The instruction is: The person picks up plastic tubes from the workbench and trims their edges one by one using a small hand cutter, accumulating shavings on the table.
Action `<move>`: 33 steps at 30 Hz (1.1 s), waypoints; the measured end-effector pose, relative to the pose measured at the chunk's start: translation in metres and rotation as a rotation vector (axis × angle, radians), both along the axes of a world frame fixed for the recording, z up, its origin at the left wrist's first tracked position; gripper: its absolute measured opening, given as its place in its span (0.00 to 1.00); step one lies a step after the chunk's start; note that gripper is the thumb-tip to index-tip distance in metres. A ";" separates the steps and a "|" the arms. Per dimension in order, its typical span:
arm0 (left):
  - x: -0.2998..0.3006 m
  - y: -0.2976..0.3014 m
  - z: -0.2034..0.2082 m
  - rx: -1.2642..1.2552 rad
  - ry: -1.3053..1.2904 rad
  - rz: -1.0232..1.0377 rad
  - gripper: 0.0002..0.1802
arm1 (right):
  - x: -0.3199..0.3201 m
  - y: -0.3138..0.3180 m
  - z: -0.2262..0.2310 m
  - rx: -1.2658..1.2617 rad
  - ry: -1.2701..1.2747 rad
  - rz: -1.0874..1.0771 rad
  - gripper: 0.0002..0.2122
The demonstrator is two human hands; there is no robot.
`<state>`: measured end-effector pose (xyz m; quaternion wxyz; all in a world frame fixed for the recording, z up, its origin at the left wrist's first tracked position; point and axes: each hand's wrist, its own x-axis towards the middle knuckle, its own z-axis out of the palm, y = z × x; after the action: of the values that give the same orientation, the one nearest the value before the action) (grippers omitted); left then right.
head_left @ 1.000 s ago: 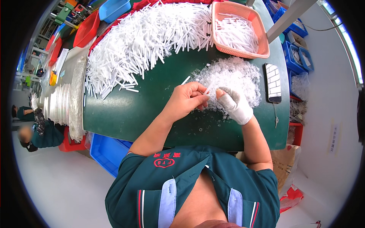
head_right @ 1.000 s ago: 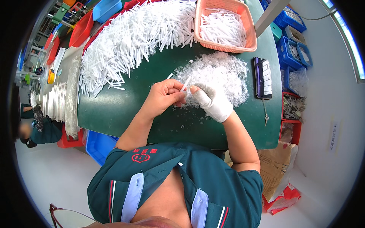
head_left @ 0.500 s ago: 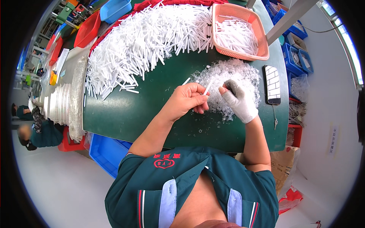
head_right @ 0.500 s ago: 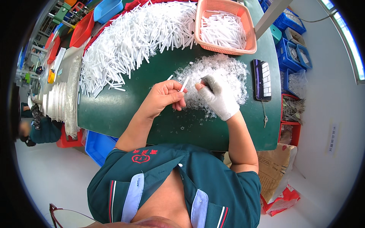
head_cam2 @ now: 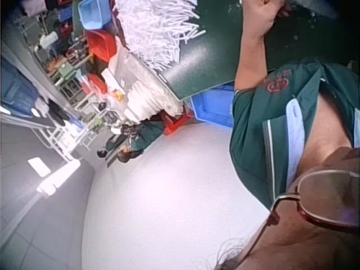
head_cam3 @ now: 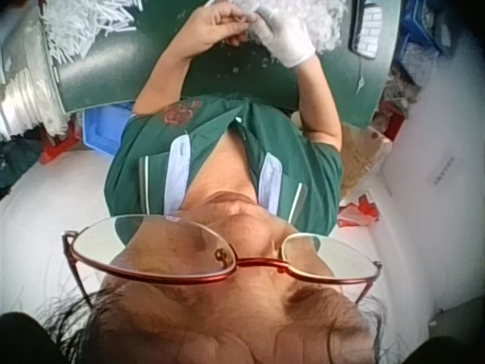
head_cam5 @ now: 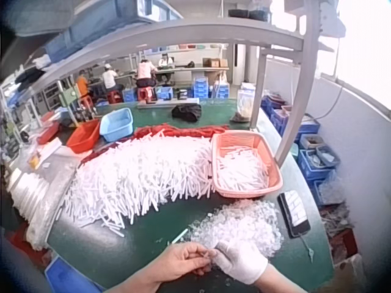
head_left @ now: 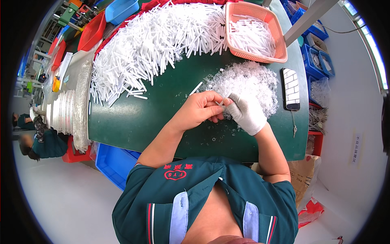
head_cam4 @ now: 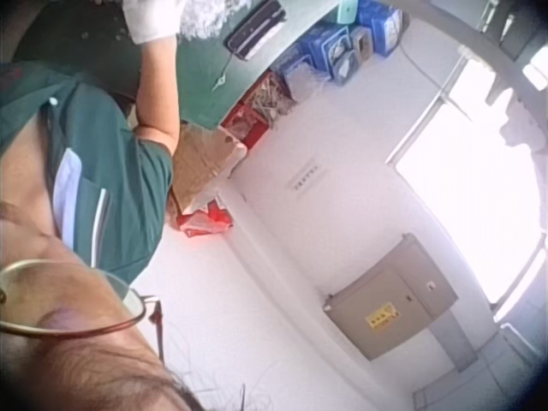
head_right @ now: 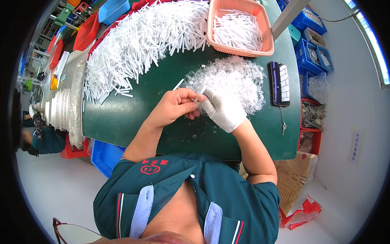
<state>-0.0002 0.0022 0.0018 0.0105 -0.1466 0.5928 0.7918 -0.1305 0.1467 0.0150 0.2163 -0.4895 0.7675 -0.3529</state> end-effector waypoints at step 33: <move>-0.001 0.000 -0.007 0.104 0.021 -0.072 0.10 | -0.002 0.001 -0.005 -0.200 -0.683 -0.311 0.06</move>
<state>-0.0014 0.0020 -0.0049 0.0406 -0.1163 0.5558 0.8221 -0.1326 0.1477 0.0098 0.3545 -0.2402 0.6782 -0.5973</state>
